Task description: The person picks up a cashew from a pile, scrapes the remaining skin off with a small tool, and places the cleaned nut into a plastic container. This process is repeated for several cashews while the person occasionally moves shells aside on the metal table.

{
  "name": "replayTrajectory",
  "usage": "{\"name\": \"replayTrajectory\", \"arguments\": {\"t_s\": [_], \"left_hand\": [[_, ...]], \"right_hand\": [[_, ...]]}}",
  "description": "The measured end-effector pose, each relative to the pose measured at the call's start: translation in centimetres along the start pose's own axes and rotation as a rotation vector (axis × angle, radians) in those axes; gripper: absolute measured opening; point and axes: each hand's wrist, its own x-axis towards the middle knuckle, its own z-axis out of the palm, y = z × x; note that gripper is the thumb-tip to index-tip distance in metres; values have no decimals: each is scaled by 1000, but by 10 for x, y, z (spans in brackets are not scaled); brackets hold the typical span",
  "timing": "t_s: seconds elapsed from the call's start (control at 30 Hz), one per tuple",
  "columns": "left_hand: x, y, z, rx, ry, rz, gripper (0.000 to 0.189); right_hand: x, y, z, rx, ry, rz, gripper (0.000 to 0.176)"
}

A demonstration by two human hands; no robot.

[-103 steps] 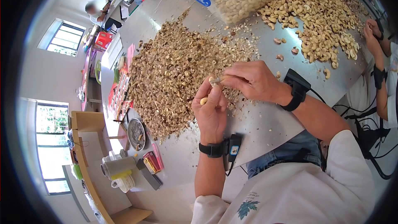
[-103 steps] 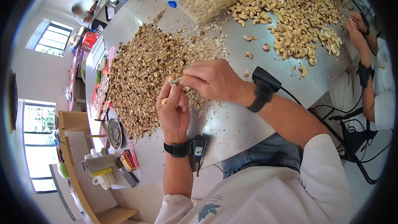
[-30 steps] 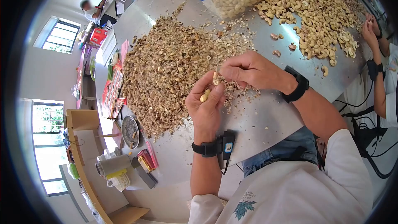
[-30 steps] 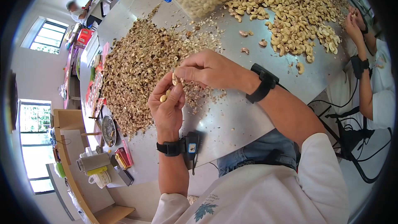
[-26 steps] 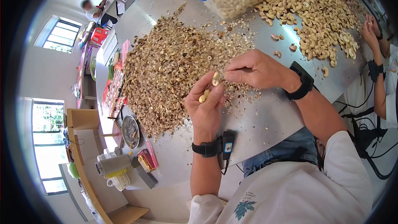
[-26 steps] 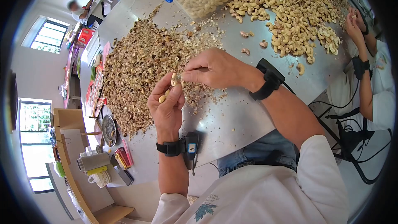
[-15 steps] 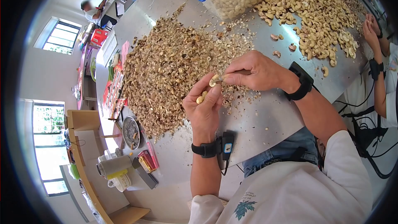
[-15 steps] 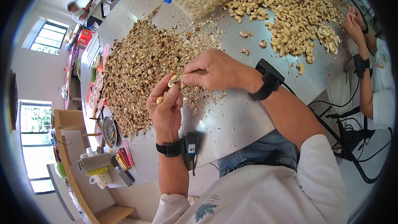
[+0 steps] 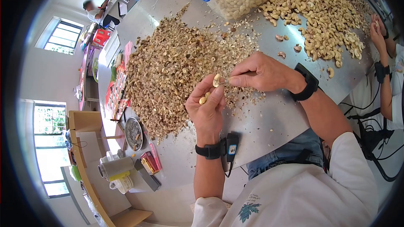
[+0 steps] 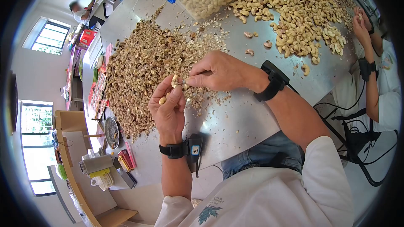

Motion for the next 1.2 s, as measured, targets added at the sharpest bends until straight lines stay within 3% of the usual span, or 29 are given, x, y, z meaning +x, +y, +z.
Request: {"name": "replayTrajectory", "arguments": {"t_s": [0.37,0.67,1.07,1.2], "left_hand": [[-1,2,3,123,14,64,32],[-1,-2,2,18,36,21,31],[-3,-1,1,26,42,50,33],[-2,-2,3,7,66,43,32]], "right_hand": [[0,2,-2,29,-44,11,21],[1,6,5,-117,115,-96,18],[0,-3,-1,32,-26,33,18],[2,6,5,-36,58,-46,18]]}}
